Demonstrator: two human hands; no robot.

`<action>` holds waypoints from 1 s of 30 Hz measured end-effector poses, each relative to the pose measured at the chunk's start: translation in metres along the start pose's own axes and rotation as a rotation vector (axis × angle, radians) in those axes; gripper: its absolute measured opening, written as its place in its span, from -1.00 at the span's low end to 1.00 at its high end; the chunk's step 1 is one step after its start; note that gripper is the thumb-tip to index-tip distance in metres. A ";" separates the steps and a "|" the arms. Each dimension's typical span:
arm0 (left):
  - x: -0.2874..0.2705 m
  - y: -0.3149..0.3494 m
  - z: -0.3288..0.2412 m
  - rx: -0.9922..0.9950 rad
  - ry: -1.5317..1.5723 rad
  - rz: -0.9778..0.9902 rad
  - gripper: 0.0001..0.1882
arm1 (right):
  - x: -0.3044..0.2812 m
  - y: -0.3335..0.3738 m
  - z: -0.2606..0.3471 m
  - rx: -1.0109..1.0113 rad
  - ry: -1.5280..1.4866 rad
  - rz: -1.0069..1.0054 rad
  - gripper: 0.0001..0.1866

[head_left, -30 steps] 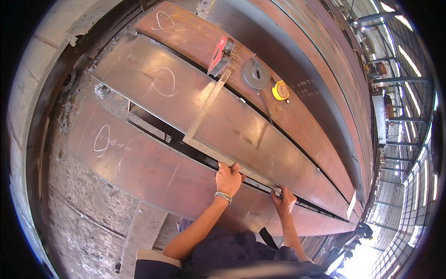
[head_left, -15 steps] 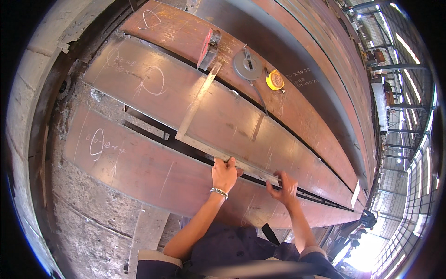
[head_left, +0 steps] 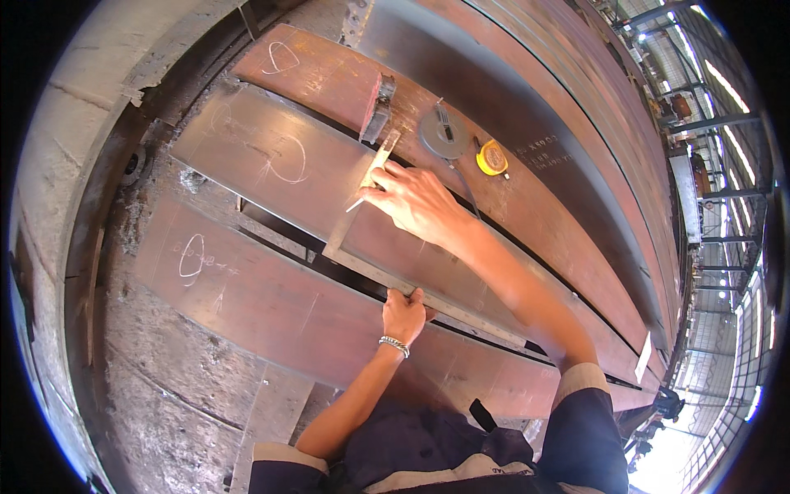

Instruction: The person measures and marks long metal beams with a tape measure and chalk, then uses a square ruler to draw perpendicular lines. The person moves between beams, repositions tools, and continues marking multiple sections.

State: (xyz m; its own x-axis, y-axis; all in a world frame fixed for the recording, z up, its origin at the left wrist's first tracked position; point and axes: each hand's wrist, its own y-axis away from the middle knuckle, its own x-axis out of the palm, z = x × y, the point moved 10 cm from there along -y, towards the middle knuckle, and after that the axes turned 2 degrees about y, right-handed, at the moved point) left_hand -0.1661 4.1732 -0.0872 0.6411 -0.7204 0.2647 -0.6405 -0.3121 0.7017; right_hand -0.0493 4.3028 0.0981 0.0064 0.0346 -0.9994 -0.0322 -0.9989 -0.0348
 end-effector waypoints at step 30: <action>-0.006 -0.013 0.022 0.005 -0.007 -0.040 -0.62 | -0.029 -0.006 -0.033 0.056 0.072 -0.156 -0.73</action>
State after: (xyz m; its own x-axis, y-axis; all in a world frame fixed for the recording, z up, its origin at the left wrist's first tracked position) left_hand -0.1705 4.1677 -0.1125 0.6634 -0.7114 0.2321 -0.6165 -0.3437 0.7084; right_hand -0.0160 4.3071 0.1275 0.0876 0.1847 -0.9789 -0.0807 -0.9781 -0.1918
